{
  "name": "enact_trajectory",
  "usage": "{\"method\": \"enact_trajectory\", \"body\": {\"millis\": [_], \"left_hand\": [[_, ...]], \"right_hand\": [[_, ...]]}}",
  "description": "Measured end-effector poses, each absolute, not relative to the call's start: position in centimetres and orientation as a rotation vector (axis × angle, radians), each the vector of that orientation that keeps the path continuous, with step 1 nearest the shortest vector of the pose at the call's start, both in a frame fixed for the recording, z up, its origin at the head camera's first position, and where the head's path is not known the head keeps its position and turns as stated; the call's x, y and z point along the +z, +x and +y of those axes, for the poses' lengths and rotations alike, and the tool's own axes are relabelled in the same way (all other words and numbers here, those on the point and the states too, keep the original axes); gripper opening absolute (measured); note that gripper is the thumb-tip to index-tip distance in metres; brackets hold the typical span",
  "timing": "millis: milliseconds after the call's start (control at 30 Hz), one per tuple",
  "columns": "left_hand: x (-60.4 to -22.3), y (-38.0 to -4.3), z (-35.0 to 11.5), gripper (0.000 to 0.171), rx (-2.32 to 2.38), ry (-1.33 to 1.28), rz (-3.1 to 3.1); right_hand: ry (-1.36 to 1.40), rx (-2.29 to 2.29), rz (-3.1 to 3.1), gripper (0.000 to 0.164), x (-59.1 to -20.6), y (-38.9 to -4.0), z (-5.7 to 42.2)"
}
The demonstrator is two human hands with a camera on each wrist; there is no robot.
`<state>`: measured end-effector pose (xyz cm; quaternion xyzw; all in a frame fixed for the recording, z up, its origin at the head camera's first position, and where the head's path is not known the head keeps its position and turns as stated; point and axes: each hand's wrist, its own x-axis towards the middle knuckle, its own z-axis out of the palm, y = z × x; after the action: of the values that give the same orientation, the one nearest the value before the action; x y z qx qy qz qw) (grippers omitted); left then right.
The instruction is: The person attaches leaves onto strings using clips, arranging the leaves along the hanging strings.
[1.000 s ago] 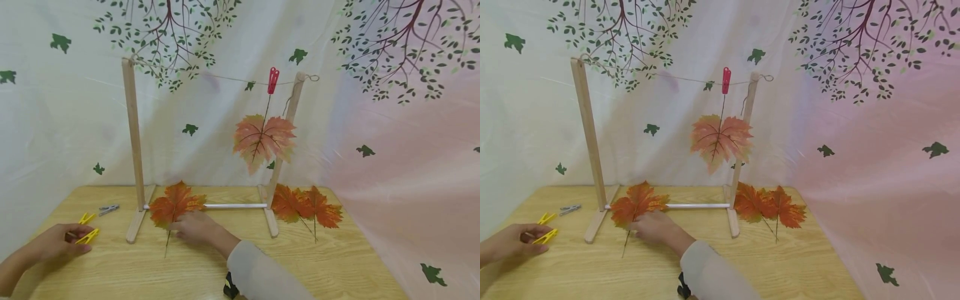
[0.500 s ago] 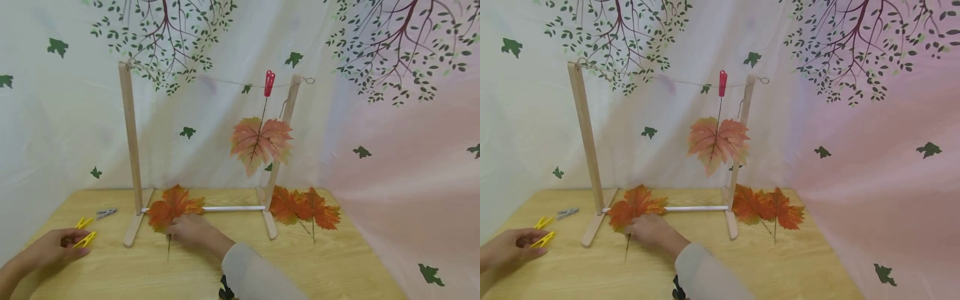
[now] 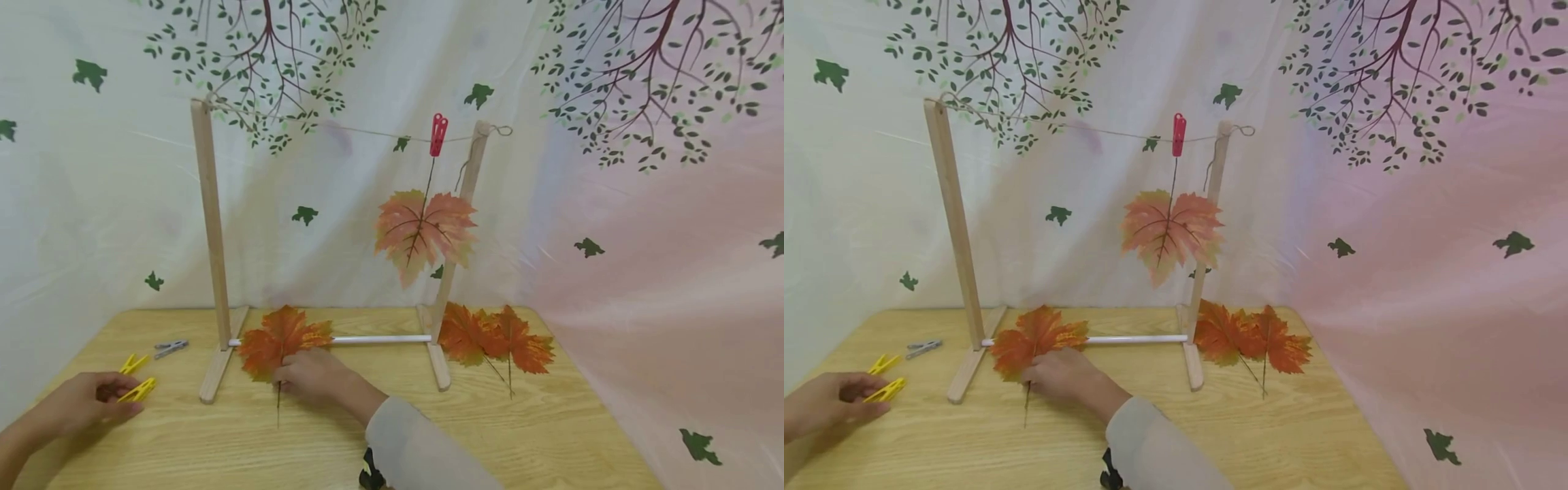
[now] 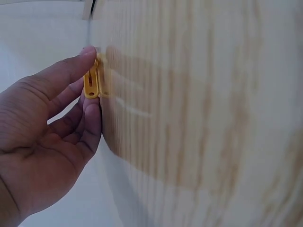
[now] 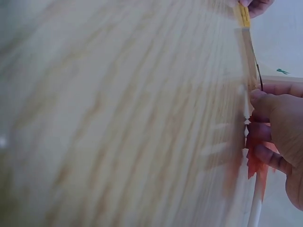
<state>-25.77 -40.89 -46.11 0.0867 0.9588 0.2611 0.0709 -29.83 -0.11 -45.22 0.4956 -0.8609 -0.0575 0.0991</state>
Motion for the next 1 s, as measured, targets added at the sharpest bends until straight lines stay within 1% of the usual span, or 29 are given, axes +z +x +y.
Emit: {"method": "enact_trajectory", "body": {"millis": [67, 167, 500, 833, 1000], "left_hand": [[-46.0, -25.7, -40.7, 0.047, 0.780, 0.286, 2.897], [-45.8, -25.6, -40.5, 0.041, 0.733, 0.325, 2.934], [-44.6, -25.8, -40.4, 0.057, 0.675, 0.271, 2.962], [-44.2, -25.6, -40.5, 0.060, 0.731, 0.246, 2.963], [-43.6, -25.4, -40.0, 0.058, 0.754, 0.268, 2.992]], "right_hand": [[1.472, -0.123, -2.528, 0.019, -45.1, -29.8, 0.1], [1.486, -0.033, -2.483, 0.019, -44.7, -29.8, 0.4], [1.474, 0.356, -2.490, 0.017, -43.1, -29.7, 1.5], [1.442, 0.778, -2.389, 0.020, -41.7, -29.7, 2.4], [1.332, 1.094, -2.354, 0.019, -41.0, -29.6, 2.3]]}}
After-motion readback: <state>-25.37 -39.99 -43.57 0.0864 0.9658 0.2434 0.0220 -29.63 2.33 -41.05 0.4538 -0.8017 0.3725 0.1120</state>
